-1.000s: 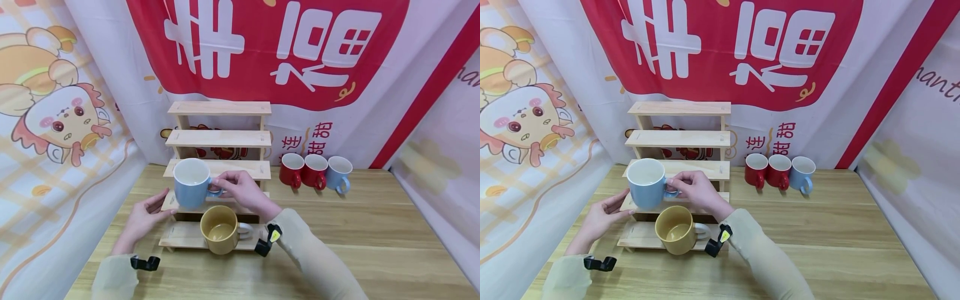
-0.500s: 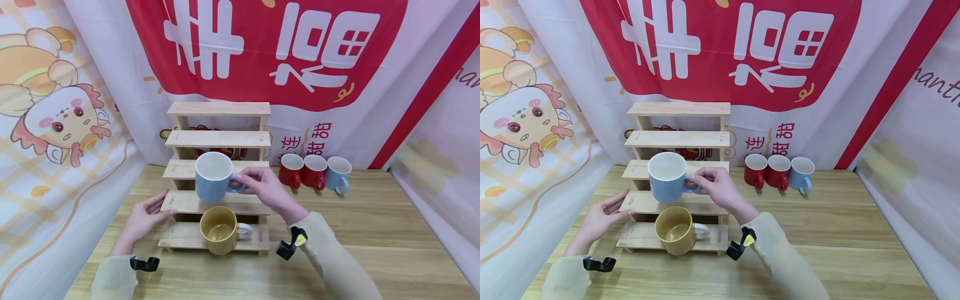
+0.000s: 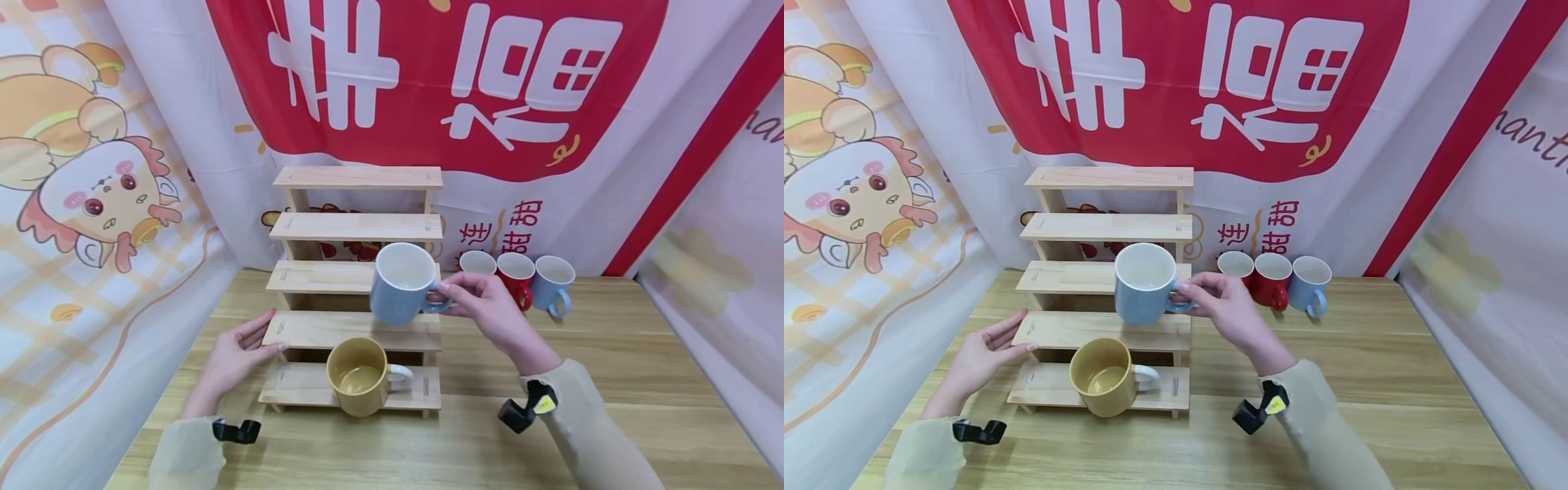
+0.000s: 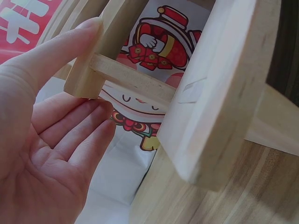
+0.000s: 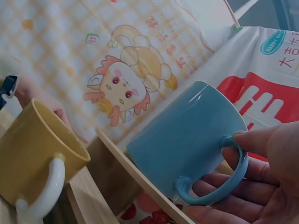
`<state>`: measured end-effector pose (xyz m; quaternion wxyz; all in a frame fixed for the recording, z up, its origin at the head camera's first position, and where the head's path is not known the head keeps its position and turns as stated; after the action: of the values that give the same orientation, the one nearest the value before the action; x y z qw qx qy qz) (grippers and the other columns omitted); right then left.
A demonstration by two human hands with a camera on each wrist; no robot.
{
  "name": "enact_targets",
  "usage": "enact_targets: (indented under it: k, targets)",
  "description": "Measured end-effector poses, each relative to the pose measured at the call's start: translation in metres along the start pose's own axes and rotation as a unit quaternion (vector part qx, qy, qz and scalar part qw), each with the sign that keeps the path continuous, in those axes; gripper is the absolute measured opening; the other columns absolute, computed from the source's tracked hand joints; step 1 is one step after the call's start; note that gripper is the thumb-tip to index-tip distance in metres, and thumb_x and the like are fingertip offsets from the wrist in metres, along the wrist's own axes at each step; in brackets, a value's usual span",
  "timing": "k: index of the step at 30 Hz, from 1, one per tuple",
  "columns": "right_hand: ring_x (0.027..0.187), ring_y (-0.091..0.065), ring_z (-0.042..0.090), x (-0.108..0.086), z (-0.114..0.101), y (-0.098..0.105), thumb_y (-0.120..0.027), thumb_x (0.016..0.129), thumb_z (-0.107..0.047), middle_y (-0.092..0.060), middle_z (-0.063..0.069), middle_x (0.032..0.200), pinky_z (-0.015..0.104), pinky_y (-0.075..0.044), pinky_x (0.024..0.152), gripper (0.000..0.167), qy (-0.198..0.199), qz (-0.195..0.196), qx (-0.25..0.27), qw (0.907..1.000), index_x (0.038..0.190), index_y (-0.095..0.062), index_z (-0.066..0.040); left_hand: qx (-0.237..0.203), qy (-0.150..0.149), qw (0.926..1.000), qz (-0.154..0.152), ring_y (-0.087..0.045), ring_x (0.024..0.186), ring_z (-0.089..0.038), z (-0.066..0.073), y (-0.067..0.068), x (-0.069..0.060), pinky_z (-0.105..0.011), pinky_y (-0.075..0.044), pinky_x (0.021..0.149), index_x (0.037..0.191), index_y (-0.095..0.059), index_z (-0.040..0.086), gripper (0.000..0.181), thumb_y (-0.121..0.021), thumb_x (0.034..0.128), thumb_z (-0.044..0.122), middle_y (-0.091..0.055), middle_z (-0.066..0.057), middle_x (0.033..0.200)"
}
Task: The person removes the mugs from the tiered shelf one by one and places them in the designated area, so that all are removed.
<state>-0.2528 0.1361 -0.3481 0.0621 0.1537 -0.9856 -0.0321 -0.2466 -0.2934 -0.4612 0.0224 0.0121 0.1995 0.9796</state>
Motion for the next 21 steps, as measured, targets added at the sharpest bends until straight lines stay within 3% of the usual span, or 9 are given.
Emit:
enact_targets:
  k: [11,15,21]
  targets:
    - [0.103,-0.07,0.028,-0.032,0.007,0.043,-0.064,0.104,-0.025,-0.071,0.022,0.11,0.038,-0.061,0.088,0.039,0.005,0.05,-0.034,0.9982,0.118,-0.066,0.011,-0.006,-0.002,1.0,0.004,-0.045,0.138,-0.032,-0.002,0.0,-0.003,-0.015,-0.043,0.1,0.153,-0.044,0.006,0.087,-0.087,0.0826,0.036,-0.043,-0.012,0.155]
    - [0.102,-0.071,0.025,-0.044,0.012,0.055,-0.063,0.104,-0.027,-0.072,0.02,0.109,0.037,-0.061,0.087,0.043,0.002,0.079,-0.032,0.9964,0.117,-0.063,0.014,0.002,0.004,1.0,0.001,-0.044,0.139,-0.031,-0.001,0.001,-0.003,-0.018,-0.043,0.102,0.154,-0.043,0.009,0.088,-0.086,0.0828,0.039,-0.042,-0.009,0.156]
    - [0.099,-0.072,0.02,-0.063,0.017,0.079,-0.061,0.105,-0.029,-0.075,0.011,0.108,0.035,-0.061,0.085,0.041,-0.01,0.101,-0.037,0.9941,0.116,-0.065,0.01,0.001,0.004,1.0,-0.003,-0.044,0.139,-0.03,0.0,0.0,-0.002,-0.018,-0.042,0.103,0.154,-0.043,0.01,0.088,-0.086,0.0828,0.04,-0.041,-0.007,0.157]
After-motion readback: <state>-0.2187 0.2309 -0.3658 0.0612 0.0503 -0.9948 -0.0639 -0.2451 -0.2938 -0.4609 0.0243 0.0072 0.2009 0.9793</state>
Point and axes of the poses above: each hand's wrist, its own x-axis towards the middle knuckle, its own y-axis out of the back of the hand, z = x × y, the point moved 4 cm from there along x, towards the middle knuckle
